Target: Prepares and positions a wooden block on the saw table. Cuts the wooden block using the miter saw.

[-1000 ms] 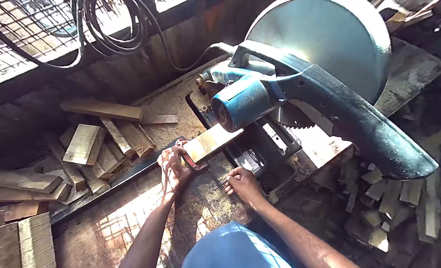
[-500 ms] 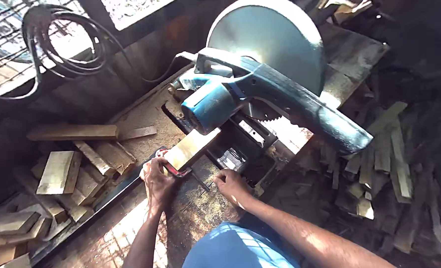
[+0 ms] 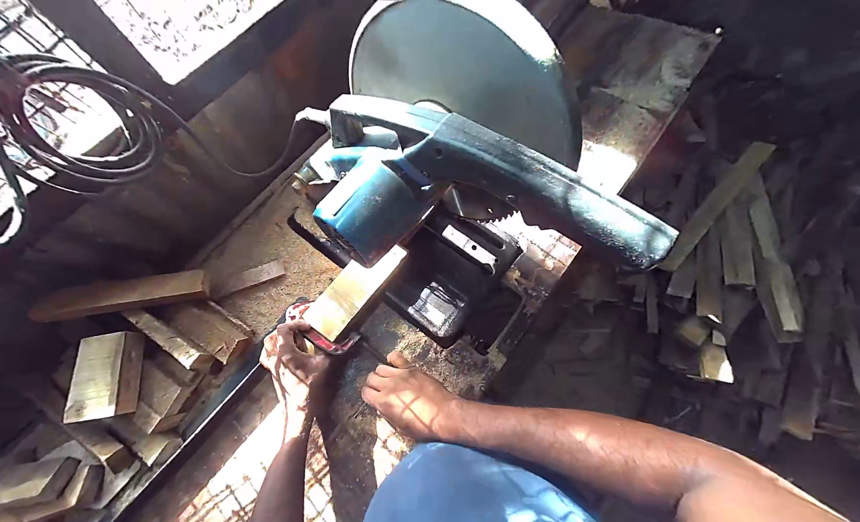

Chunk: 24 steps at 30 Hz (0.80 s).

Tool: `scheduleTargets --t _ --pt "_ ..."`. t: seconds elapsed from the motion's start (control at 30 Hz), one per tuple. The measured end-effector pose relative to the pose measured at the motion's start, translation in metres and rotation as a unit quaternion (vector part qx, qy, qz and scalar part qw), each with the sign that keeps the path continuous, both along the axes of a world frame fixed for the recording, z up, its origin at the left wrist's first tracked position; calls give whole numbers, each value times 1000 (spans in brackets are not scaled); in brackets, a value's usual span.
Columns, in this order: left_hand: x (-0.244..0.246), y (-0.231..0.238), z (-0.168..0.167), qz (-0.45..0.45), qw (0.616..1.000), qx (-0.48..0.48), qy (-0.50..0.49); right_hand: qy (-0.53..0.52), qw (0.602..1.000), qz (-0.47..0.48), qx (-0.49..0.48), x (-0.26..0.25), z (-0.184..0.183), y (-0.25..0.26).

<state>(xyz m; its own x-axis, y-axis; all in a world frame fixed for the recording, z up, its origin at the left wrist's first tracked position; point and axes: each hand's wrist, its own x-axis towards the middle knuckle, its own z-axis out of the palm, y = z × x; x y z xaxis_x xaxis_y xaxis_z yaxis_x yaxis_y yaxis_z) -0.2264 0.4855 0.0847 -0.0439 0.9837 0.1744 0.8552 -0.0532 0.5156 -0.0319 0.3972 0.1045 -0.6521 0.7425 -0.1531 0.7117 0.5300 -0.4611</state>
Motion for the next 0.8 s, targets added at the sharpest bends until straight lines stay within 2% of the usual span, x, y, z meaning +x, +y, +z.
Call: scheduleTargets --t 0.07,0.1,0.13,0.17,0.2,0.23,0.27,0.3,0.33,0.4,0.43,0.5,0.57,0.63,0.67,0.7,0.73,0.77,0.8 --pt "-1 0 -2 -4 1000 6 -2 101 990 -46 -84 5 -5 8" --pt "-2 0 -2 -8 1000 2 -9 214 961 -109 -137 9 -9 9" --pt "-3 2 -2 -8 1000 4 -11 340 900 -188 -197 12 -12 10" --pt "-3 2 -3 -6 1000 3 -12 461 813 -250 -254 14 -14 9" --pt "-5 2 -6 -6 1000 3 -11 551 720 -295 -302 14 -16 5" --pt "-6 1 -7 -9 1000 1 -11 600 650 -330 -329 12 -16 1" --pt "-6 1 -8 -13 1000 -4 -14 614 623 -354 -330 10 -16 -1" --pt "-7 -1 -7 -15 1000 -11 -15 601 642 -364 -306 7 -17 -4" --pt "-7 -3 -6 -15 1000 -17 -15 562 698 -364 -253 5 -20 -8" --pt "-6 -5 -2 -13 1000 -22 -13 431 838 -328 -68 4 -29 -14" --pt "-7 -7 0 -17 999 -24 -17 378 872 -311 14 4 -31 -17" --pt "-7 -7 3 -24 999 -26 -32 292 907 -293 81 6 -30 -16" --pt "-6 -10 3 -21 999 -24 -36 231 917 -306 113 4 -31 -19" --pt "-5 -5 -1 -7 999 -20 -43 224 896 -378 72 0 -30 -18" --pt "-5 -2 -4 -5 999 -18 -46 251 862 -440 -9 -1 -26 -15" --pt "-5 -1 -5 -5 999 -17 -47 297 804 -502 -119 -1 -20 -8" --pt "-5 -1 -5 -6 999 -17 -49 356 726 -548 -214 0 -17 -1" --pt "-5 -2 -6 -8 999 -18 -51 402 651 -578 -282 1 -16 6" --pt "-6 -2 -6 -9 998 -17 -53 431 594 -598 -321 2 -14 11"
